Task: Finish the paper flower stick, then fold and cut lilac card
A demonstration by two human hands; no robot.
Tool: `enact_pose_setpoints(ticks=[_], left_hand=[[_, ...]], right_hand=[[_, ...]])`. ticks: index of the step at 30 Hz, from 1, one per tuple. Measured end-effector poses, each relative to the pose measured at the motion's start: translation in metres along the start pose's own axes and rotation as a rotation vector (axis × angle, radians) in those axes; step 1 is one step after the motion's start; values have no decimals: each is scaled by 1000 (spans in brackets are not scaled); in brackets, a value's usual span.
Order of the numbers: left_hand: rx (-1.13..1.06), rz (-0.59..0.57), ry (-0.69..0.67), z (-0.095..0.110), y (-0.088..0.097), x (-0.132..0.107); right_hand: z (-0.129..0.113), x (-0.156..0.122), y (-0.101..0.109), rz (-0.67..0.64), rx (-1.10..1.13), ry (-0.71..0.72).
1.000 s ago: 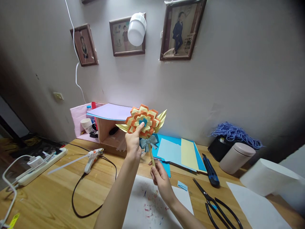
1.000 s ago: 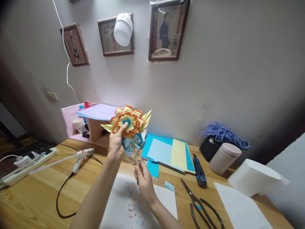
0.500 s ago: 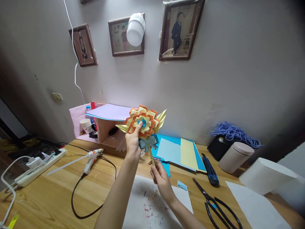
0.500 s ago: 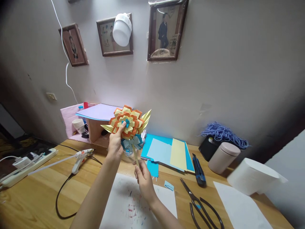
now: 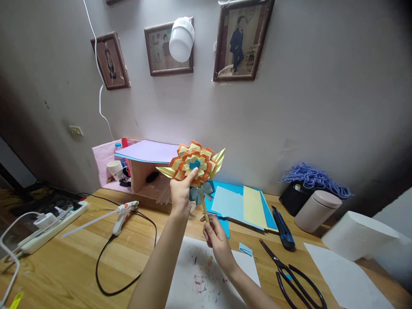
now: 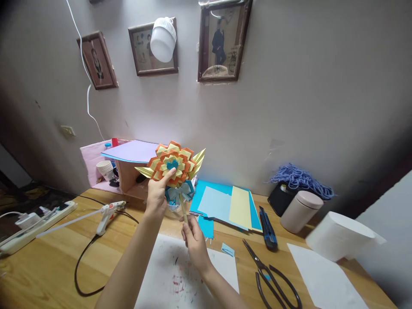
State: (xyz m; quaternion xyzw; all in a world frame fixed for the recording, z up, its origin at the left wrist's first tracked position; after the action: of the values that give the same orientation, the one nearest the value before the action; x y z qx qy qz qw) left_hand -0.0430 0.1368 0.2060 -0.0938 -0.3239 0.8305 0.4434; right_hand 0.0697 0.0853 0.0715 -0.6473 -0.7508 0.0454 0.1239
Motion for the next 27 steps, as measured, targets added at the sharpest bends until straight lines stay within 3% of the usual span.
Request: enact_pose_setpoints(ticks=[8, 17, 27], left_hand=[[-28, 30, 11, 0, -1, -1], [-19, 29, 199, -17, -2, 0], [-58, -31, 200, -29, -5, 3]], right_hand=[[-1, -1, 0, 6, 8, 0], [2, 8, 8, 57, 78, -22], [3, 15, 20, 126, 108, -42]])
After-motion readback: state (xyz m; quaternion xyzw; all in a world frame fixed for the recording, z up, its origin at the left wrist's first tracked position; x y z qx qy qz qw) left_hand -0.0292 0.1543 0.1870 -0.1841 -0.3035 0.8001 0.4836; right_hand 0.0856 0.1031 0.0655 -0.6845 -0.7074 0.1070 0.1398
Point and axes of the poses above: each hand's wrist, its own x-axis towards the middle knuckle, its own y-axis out of the back of the hand, z = x × y, the point moved 5 cm from there along x, towards the middle knuckle, and after that the axes turned 8 degrees about z, right-handed, at the moved point
